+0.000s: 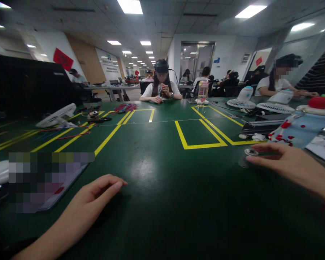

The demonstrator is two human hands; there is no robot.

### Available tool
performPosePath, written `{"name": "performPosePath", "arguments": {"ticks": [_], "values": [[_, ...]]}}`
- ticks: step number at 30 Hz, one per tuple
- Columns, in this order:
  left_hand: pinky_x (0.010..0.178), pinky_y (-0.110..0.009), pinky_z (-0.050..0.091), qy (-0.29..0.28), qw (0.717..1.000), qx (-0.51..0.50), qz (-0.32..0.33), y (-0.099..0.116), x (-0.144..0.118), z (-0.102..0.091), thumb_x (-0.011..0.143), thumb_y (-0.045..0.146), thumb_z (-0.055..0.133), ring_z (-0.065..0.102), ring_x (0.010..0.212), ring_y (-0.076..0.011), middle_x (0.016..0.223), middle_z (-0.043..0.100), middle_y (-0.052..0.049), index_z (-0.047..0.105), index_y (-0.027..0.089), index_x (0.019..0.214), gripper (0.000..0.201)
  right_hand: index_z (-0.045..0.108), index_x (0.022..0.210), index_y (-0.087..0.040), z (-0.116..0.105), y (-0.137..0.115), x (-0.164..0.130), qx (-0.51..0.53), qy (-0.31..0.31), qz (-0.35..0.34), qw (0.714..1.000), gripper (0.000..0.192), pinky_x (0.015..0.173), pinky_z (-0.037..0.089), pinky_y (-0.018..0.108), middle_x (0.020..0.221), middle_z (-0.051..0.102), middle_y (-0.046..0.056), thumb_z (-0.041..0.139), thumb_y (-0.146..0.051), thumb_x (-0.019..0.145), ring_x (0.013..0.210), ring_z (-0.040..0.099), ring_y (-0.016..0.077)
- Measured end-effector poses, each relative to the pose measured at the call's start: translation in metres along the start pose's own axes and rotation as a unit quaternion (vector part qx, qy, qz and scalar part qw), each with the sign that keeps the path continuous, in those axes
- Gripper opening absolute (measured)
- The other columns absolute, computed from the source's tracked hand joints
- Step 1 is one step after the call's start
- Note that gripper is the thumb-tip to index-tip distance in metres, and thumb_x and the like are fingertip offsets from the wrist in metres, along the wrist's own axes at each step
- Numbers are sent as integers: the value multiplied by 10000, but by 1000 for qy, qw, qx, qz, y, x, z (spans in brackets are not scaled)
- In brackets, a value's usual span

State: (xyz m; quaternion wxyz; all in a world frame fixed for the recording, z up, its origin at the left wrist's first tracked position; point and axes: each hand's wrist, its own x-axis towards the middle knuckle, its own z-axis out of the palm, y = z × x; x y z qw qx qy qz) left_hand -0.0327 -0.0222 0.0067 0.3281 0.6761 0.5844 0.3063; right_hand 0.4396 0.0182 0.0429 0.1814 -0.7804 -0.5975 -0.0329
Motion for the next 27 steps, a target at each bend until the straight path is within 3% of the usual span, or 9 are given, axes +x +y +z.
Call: {"name": "performPosePath", "arguments": {"ticks": [2, 4, 7, 11, 14, 18, 23, 27], "values": [[751, -289, 421, 3, 1000, 3, 1, -1, 1, 1, 900, 408, 494, 609, 853, -209, 853, 649, 7, 657, 242, 865, 236, 659, 1085, -184, 3, -11, -7, 36, -61, 32, 997, 527, 691, 461, 291, 1029, 664, 113, 581, -566, 729, 810, 644, 186], [750, -292, 421, 5, 1000, 5, 1, -2, 2, 2, 898, 413, 496, 608, 852, -211, 857, 650, 7, 659, 243, 873, 237, 605, 1157, -199, 8, -32, -16, 65, -53, 31, 996, 525, 731, 471, 301, 1040, 656, 94, 555, -543, 763, 851, 639, 186], [750, -294, 421, 6, 1000, 7, -2, -2, 3, 3, 899, 413, 494, 608, 852, -211, 863, 651, 6, 659, 241, 877, 240, 554, 1212, -211, 19, -79, -37, 177, -54, -66, 980, 544, 764, 503, 286, 1073, 646, 76, 591, -506, 757, 877, 640, 172], [755, -297, 424, 4, 1000, 15, 4, -2, 3, 2, 903, 412, 490, 607, 856, -211, 860, 649, 2, 655, 234, 869, 245, 549, 1199, -229, 38, -151, -73, 309, -146, -230, 911, 476, 815, 529, 259, 1114, 627, 48, 608, -434, 773, 918, 631, 134], [770, -301, 425, 5, 1000, 19, 10, -4, 3, 1, 908, 404, 491, 606, 870, -208, 869, 647, 3, 649, 233, 870, 236, 551, 1167, -271, 50, -189, -93, 334, -188, -298, 874, 390, 834, 519, 229, 1089, 623, -3, 595, -377, 795, 925, 609, 89], [784, -305, 431, 3, 1000, 24, 20, -6, 3, 0, 916, 390, 488, 606, 878, -198, 882, 647, 8, 648, 239, 887, 221, 531, 1160, -293, 63, -203, -100, 352, -203, -305, 861, 362, 841, 506, 224, 1086, 608, -27, 583, -358, 808, 934, 586, 71], [757, -299, 444, 1, 994, 53, 99, 14, 6, 6, 911, 306, 514, 593, 855, -183, 923, 636, 3, 648, 254, 995, 167, 427, 1245, -288, 74, -198, -98, 385, -210, -288, 851, 577, 898, 480, 246, 1139, 577, -18, 676, -341, 728, 990, 568, 83], [714, -267, 446, -24, 984, 44, 170, 42, 16, 18, 890, 252, 553, 578, 821, -161, 939, 620, 3, 676, 272, 1016, 178, 499, 1118, -253, 75, -201, -98, 398, -246, -289, 835, 391, 805, 489, 228, 1041, 604, -23, 645, -298, 758, 902, 581, 76]]}}
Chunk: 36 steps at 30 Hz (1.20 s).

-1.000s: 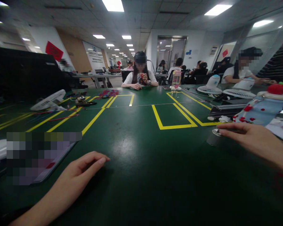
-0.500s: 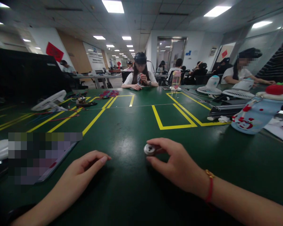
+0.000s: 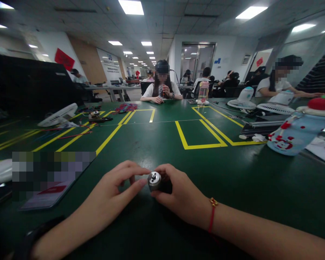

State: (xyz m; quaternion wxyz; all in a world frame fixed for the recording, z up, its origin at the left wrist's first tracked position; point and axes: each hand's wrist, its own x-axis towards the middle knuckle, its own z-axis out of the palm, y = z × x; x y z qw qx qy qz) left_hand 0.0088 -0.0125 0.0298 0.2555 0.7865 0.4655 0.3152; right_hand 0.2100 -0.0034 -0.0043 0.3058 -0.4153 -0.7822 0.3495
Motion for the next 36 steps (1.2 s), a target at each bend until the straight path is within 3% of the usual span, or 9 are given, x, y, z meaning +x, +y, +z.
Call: {"name": "performPosePath", "arguments": {"ticks": [4, 8, 16, 21, 24, 27, 31, 33, 36], "values": [[671, -252, 426, 15, 1000, -5, 7, 10, 13, 2, 857, 231, 603, 570, 794, -156, 875, 610, 3, 719, 250, 866, 117, 516, 1095, -254, -1, -3, 1, 3, -3, 2, 1000, 357, 773, 481, 227, 1012, 607, -29, 637, -291, 762, 870, 577, 77], [659, -263, 423, 46, 998, -7, -30, 1, 9, -2, 859, 272, 604, 563, 756, -157, 846, 600, 4, 721, 255, 871, 118, 516, 1060, -229, -6, -2, -1, -10, 16, 9, 1000, 336, 747, 477, 226, 976, 610, -20, 633, -262, 747, 843, 577, 82], [764, -325, 445, -48, 997, 66, -16, -23, 5, 19, 825, 270, 636, 573, 854, -205, 872, 620, -9, 752, 294, 857, 122, 500, 1062, -201, -8, 2, -3, -7, 33, 16, 999, 349, 755, 483, 241, 970, 610, 6, 626, -256, 741, 843, 581, 95], [792, -334, 448, -43, 998, 42, -26, -21, 3, 15, 844, 295, 608, 577, 890, -216, 905, 628, -21, 726, 303, 1004, 198, 491, 1071, -198, -14, -1, -4, 13, 27, 19, 999, 352, 796, 504, 260, 1002, 613, 21, 623, -262, 751, 878, 598, 106], [736, -306, 460, -25, 998, 15, -62, -22, -6, 0, 867, 318, 567, 586, 853, -203, 944, 624, -25, 700, 287, 1048, 226, 493, 1097, -192, -38, 6, -10, -6, 65, 47, 997, 391, 855, 509, 281, 1060, 613, 47, 634, -317, 755, 943, 608, 126], [634, -279, 458, -29, 994, 1, -103, -29, -19, -14, 882, 368, 531, 586, 738, -179, 929, 612, -19, 678, 268, 1056, 249, 482, 1153, -179, -79, 28, -25, -73, 160, 99, 979, 515, 829, 524, 304, 1103, 608, 87, 656, -412, 727, 945, 620, 162], [656, -283, 467, -26, 993, -7, -113, -40, -30, -20, 896, 372, 502, 596, 762, -184, 923, 622, -17, 669, 250, 1025, 243, 490, 1175, -179, -140, 66, -55, -213, 270, 214, 914, 630, 664, 521, 326, 995, 635, 110, 655, -525, 676, 795, 632, 207], [722, -299, 469, -14, 994, -6, -110, -42, -30, -19, 908, 356, 481, 601, 827, -194, 946, 636, -19, 671, 251, 999, 236, 501, 1152, -180, -164, 84, -69, -275, 289, 258, 880, 614, 646, 504, 341, 982, 630, 131, 620, -563, 687, 807, 628, 239], [778, -315, 463, -6, 993, -10, -114, -41, -28, -16, 913, 361, 471, 604, 875, -203, 956, 652, -16, 672, 256, 978, 235, 498, 1127, -182, -184, 103, -79, -317, 286, 282, 859, 580, 671, 498, 351, 1029, 612, 157, 560, -592, 722, 857, 623, 265]]}}
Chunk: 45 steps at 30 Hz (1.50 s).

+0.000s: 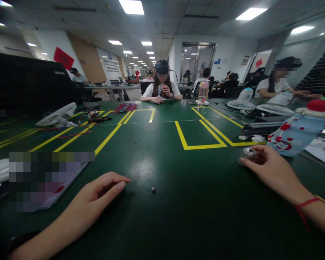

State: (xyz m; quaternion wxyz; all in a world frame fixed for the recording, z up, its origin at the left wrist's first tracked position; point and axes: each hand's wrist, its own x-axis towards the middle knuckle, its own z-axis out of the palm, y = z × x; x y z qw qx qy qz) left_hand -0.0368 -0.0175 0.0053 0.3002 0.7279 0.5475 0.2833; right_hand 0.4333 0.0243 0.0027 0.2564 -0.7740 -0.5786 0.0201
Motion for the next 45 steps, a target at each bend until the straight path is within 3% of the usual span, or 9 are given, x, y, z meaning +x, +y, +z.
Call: {"name": "performPosePath", "arguments": {"ticks": [3, 6, 10, 13, 16, 19, 25, 30, 45], "values": [[791, -321, 460, 2, 1000, -5, -8, 3, 2, 1, 909, 368, 478, 607, 886, -209, 949, 658, -13, 673, 256, 955, 229, 486, 1167, -149, 6, -2, 2, -58, 66, -26, 996, 701, 800, 468, 444, 1111, 570, 191, 592, -628, 666, 1008, 567, 342], [785, -320, 458, 0, 1000, -3, -14, 4, 2, 1, 911, 376, 475, 611, 881, -212, 934, 662, -13, 673, 252, 931, 234, 462, 1249, -156, 15, -38, -14, -89, 148, -132, 976, 777, 978, 310, 551, 1290, 451, 190, 613, -627, 649, 1227, 384, 388], [776, -310, 457, -1, 1000, 1, -13, 3, 1, 1, 916, 379, 471, 611, 884, -211, 929, 664, -10, 667, 250, 921, 235, 558, 1194, -307, 36, -120, -58, 12, -48, -315, 948, 485, 988, 307, 511, 1317, 451, 64, 547, -552, 775, 1223, 390, 283], [784, -303, 455, 4, 1000, 8, -10, 1, 0, 0, 916, 366, 478, 608, 886, -204, 925, 659, -6, 662, 248, 925, 219, 607, 1147, -387, 54, -173, -86, 94, -193, -358, 909, 417, 980, 304, 503, 1314, 465, 23, 579, -546, 763, 1209, 389, 267], [789, -299, 455, 8, 1000, 15, -3, 0, -1, -1, 919, 357, 474, 607, 885, -199, 919, 654, -5, 661, 246, 927, 217, 696, 936, -365, 62, -194, -91, 117, -229, -363, 895, 226, 961, 298, 508, 1218, 539, 11, 582, -488, 784, 1159, 422, 251], [770, -296, 459, 1, 1000, 17, -2, 1, 0, -1, 923, 356, 462, 608, 866, -197, 910, 654, -7, 662, 243, 914, 230, 688, 905, -314, 51, -176, -73, 107, -190, -336, 916, 222, 948, 333, 459, 1148, 579, 13, 543, -457, 819, 1112, 470, 214], [751, -294, 463, 3, 1000, 12, 1, 4, 1, 3, 916, 372, 461, 613, 850, -202, 891, 665, -10, 666, 242, 877, 246, 650, 974, -218, -11, -79, -18, -43, 45, -194, 979, 332, 873, 393, 353, 1112, 601, 60, 497, -471, 822, 1031, 528, 201], [763, -296, 464, 0, 1000, 5, -1, 4, 1, 4, 916, 372, 464, 612, 859, -201, 900, 663, -8, 671, 246, 882, 244, 656, 1043, -221, -41, -26, 0, -137, -2, 31, 990, 505, 688, 392, 344, 1060, 623, 106, 419, -600, 808, 826, 568, 185], [766, -289, 460, 0, 1000, 2, -3, 3, 0, 2, 917, 369, 466, 614, 868, -199, 905, 669, -1, 669, 255, 889, 234, 666, 1073, -221, -37, -28, 2, -83, 1, 75, 994, 520, 701, 411, 348, 1027, 644, 119, 470, -605, 782, 813, 579, 208]]}}
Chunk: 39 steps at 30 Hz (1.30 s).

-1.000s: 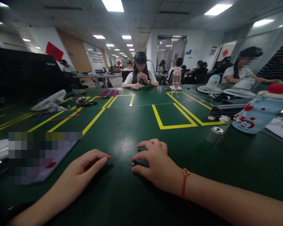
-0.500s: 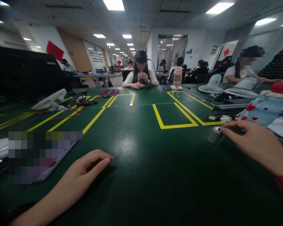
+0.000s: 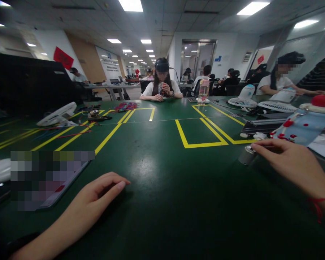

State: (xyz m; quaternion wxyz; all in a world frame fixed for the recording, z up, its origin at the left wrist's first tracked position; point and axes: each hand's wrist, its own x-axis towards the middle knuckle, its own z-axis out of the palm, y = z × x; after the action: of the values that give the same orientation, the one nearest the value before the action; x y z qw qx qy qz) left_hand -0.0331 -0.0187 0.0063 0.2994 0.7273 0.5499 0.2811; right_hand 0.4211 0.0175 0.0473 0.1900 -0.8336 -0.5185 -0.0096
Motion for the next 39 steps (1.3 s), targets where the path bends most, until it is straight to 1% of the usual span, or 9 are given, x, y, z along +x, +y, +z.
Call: {"name": "performPosePath", "arguments": {"ticks": [5, 11, 14, 17, 21, 26, 33, 37, 39], "values": [[773, -291, 459, -2, 1000, -3, -1, 0, -2, 1, 920, 364, 466, 614, 871, -195, 911, 662, 0, 664, 250, 895, 229, 679, 1061, -242, 5, 7, 5, 37, -21, 6, 999, 465, 763, 421, 360, 1079, 640, 79, 543, -549, 738, 864, 591, 229], [779, -294, 454, -1, 1000, -7, 1, 1, -1, 1, 915, 350, 480, 613, 875, -195, 902, 657, -1, 660, 238, 877, 215, 694, 1009, -271, 10, 12, 10, 59, 13, 42, 997, 514, 749, 429, 396, 1048, 655, 58, 573, -607, 639, 864, 601, 272], [780, -299, 455, -1, 1000, -9, -1, 1, -1, 0, 913, 356, 481, 613, 879, -200, 909, 660, -4, 659, 239, 883, 215, 703, 985, -259, 10, 14, 10, 78, 3, 13, 997, 475, 792, 425, 397, 1056, 657, 58, 559, -575, 661, 949, 595, 283], [780, -298, 454, 1, 1000, -11, -1, 2, -1, 0, 911, 357, 484, 612, 875, -199, 901, 658, -3, 658, 238, 874, 214, 662, 1097, -273, 9, 17, 8, 99, -17, -8, 995, 504, 809, 423, 388, 1145, 628, 68, 571, -558, 692, 1001, 590, 271], [780, -291, 452, 1, 1000, -9, -2, 1, -1, 1, 914, 357, 483, 612, 877, -193, 901, 654, 4, 661, 243, 879, 215, 628, 1139, -221, 12, 12, 2, 73, -51, -5, 996, 536, 757, 441, 353, 1110, 635, 113, 614, -539, 708, 880, 625, 217], [777, -289, 450, -2, 1000, -4, -1, 0, 0, 2, 919, 365, 481, 611, 872, -187, 899, 650, 11, 662, 250, 879, 218, 576, 1197, -233, 26, -38, -36, 170, -41, -116, 978, 474, 792, 485, 289, 1121, 630, 83, 587, -459, 781, 922, 628, 164], [780, -298, 449, 1, 1000, 9, -1, 0, 0, 2, 923, 365, 478, 606, 881, -191, 900, 645, 6, 653, 245, 869, 219, 581, 1130, -260, 50, -140, -112, 326, -213, -339, 857, 368, 835, 528, 228, 1100, 626, 5, 602, -401, 790, 918, 622, 91], [775, -308, 450, 0, 1000, 16, 1, 0, -1, 2, 924, 347, 479, 604, 870, -193, 896, 645, 1, 655, 242, 870, 212, 577, 1092, -281, 63, -160, -126, 344, -223, -375, 832, 294, 836, 520, 213, 1068, 620, -30, 591, -344, 805, 925, 599, 67], [769, -309, 451, 5, 1000, 19, 15, 4, 0, 3, 923, 323, 484, 602, 862, -191, 895, 645, 1, 653, 244, 892, 189, 533, 1145, -286, 69, -161, -128, 361, -230, -372, 823, 359, 852, 516, 218, 1091, 608, -28, 605, -324, 795, 940, 594, 67]]}}
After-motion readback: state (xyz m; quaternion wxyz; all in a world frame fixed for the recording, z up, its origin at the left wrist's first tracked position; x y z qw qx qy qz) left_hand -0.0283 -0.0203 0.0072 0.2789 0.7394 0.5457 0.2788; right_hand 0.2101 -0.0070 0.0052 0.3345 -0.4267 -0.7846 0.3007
